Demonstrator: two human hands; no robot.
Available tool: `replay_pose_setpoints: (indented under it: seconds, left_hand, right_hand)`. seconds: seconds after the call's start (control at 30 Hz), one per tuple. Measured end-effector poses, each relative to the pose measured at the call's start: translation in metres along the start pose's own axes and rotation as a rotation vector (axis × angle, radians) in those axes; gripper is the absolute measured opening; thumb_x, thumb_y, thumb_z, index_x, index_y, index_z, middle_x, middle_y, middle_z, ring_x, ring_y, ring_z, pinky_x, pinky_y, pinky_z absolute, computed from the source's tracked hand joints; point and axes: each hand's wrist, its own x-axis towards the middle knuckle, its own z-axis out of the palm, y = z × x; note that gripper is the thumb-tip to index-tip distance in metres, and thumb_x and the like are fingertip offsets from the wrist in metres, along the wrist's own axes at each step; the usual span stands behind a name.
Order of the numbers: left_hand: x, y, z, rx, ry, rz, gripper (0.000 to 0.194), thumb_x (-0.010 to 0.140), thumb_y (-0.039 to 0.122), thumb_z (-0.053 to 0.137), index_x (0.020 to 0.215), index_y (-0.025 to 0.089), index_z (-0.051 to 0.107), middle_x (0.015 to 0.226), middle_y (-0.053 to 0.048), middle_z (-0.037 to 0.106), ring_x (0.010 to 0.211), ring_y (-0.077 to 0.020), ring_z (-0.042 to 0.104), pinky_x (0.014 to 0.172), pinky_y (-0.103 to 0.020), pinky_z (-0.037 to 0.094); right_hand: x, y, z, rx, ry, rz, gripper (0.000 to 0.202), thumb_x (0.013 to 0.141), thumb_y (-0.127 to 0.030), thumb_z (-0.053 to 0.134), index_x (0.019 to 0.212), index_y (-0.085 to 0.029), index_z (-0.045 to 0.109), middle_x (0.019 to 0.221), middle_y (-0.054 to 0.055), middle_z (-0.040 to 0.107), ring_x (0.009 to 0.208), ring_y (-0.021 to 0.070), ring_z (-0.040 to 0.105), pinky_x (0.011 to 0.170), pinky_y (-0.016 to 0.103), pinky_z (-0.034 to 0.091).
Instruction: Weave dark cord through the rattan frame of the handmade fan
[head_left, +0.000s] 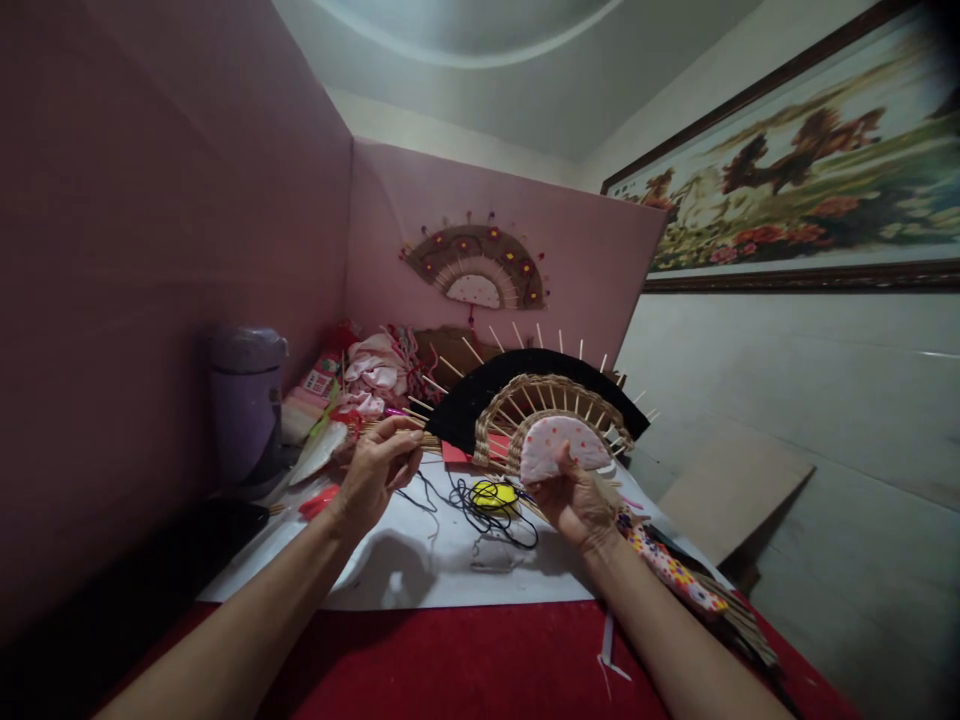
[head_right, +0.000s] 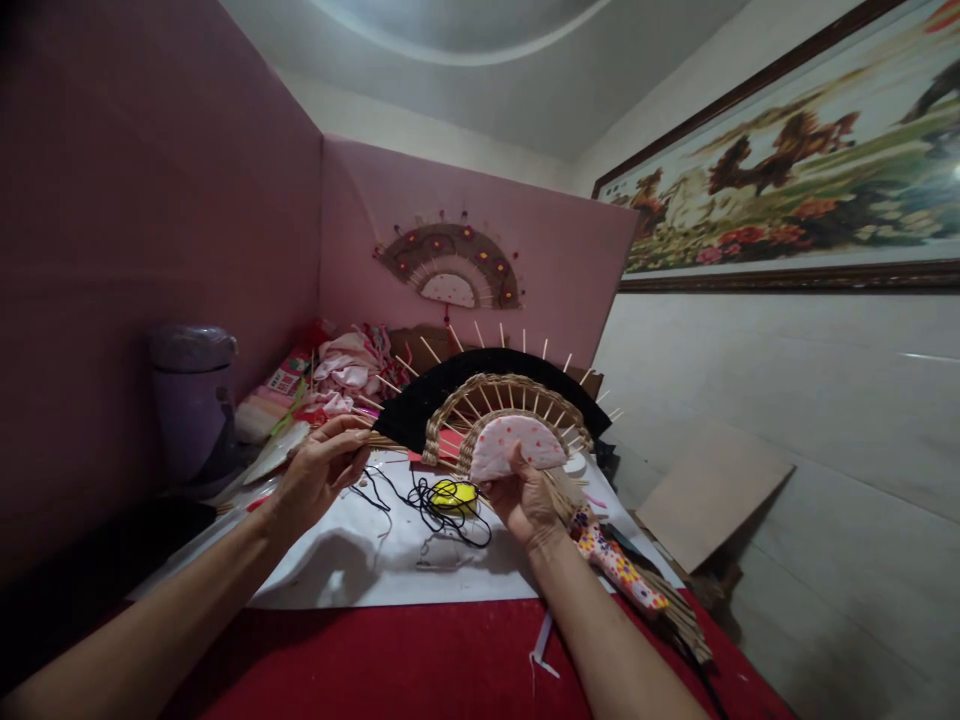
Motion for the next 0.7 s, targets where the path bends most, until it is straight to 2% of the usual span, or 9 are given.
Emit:
replay_pose_setpoints:
  seconds: [0.13,0.27,0.47,0.57,0.7]
  left_hand:
    - [0.002,-0.002,-0.001,0.023,0.015,0.008,0.012,0.063,0.018,0.063,0.072,0.016,0.057,0.048,0.006,0.048,0.037,-0.0027,0.036,0.034,-0.014,0.021]
    - [0.006,-0.007,-0.005,0.059,0.029,0.046,0.016,0.059,0.02,0.068,0.073,0.014,0.061,0.045,0.006,0.047,0.036,-0.0019,0.034,0.035,-0.015,0.018]
    - [0.013,-0.012,-0.01,0.228,0.115,0.015,0.028,0.055,0.031,0.073,0.075,0.012,0.067,0.048,0.003,0.052,0.037,-0.0033,0.035,0.036,-0.017,0.02]
    - [0.015,-0.011,-0.013,0.355,0.16,0.089,0.031,0.054,0.032,0.073,0.077,0.011,0.07,0.053,0.0,0.058,0.043,-0.0063,0.042,0.04,-0.019,0.028]
    - [0.019,-0.009,-0.016,0.404,0.184,0.176,0.027,0.053,0.031,0.072,0.072,0.012,0.07,0.065,-0.005,0.067,0.06,-0.0133,0.055,0.056,-0.024,0.041]
  right_hand:
    - [0.0,0.0,0.0,0.013,0.004,0.003,0.027,0.065,-0.025,0.074,0.088,-0.021,0.061,0.076,-0.001,0.07,0.062,0.0131,0.064,0.051,0.023,0.053]
    - [-0.001,-0.001,-0.001,0.012,-0.015,-0.028,0.026,0.066,-0.025,0.073,0.088,-0.022,0.061,0.077,-0.002,0.07,0.061,0.0126,0.063,0.051,0.023,0.053]
    - [-0.001,-0.003,-0.002,0.05,0.006,-0.029,0.023,0.067,-0.023,0.072,0.088,-0.021,0.062,0.079,-0.001,0.07,0.065,0.0127,0.064,0.056,0.024,0.054]
    - [0.0,-0.006,-0.005,0.053,0.019,-0.021,0.023,0.066,-0.023,0.073,0.087,-0.02,0.062,0.077,-0.001,0.07,0.063,0.0124,0.064,0.055,0.023,0.054]
    - [0.002,-0.008,-0.008,0.029,0.013,-0.026,0.023,0.065,-0.023,0.074,0.084,-0.021,0.061,0.072,-0.003,0.069,0.059,0.011,0.063,0.056,0.023,0.054]
